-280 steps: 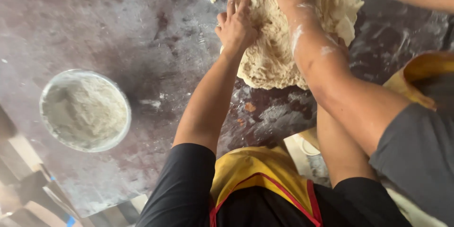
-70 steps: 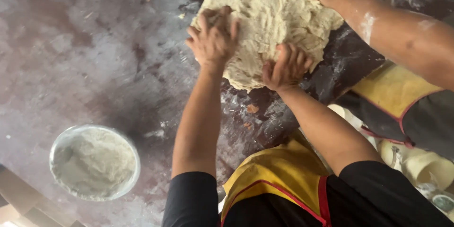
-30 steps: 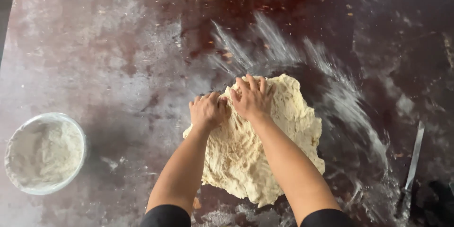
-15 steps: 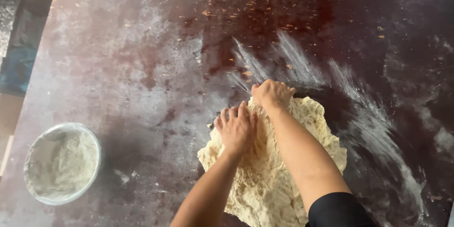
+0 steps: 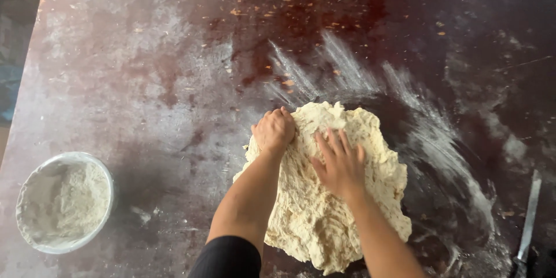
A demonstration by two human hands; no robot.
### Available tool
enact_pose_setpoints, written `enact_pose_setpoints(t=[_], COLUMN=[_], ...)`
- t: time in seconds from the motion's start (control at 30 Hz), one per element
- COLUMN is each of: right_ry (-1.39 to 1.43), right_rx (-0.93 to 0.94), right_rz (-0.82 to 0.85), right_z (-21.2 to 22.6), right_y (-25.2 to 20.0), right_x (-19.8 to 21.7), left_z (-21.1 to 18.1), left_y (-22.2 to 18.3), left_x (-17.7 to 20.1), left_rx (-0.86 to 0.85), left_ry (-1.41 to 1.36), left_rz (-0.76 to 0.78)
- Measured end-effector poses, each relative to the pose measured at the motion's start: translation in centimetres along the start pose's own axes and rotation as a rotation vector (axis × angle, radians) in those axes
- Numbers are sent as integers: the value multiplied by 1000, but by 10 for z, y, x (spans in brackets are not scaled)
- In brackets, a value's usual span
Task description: The person is kneading a large batch of dough on a wooden table in a bakery.
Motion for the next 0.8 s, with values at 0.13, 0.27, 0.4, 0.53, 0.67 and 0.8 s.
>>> enact_pose_setpoints(t=[0.13, 0.27, 0.4, 0.53, 0.67, 0.8], right_ry=[-65, -186, 19, 38, 20, 31], right_rx=[-126, -318, -358, -341, -357, -389], right_rz=[-36, 274, 449, 420, 391, 340], right_z=[-9, -8, -13, -12, -13, -5], right_y=[-90, -136, -135, -129, -125, -126], right_x=[-14, -17, -35, -29, -33, -28], left_z=[3, 36, 121, 155, 177, 177], left_y=[3, 23, 38, -71, -106, -114], left_x=[2, -10, -39, -30, -60, -83], left_rx=[-24, -97, -518, -530, -528, -417], left_ry=[-25, -208, -486, -266, -432, -684], left_rz=[32, 247, 174, -1, -158, -141])
Point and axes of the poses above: each hand's wrist, its own y-axis towards the middle knuckle, its own x-axis out of the back of the hand, z = x × y, the point moved 7 cm from there along y, towards the middle knuckle
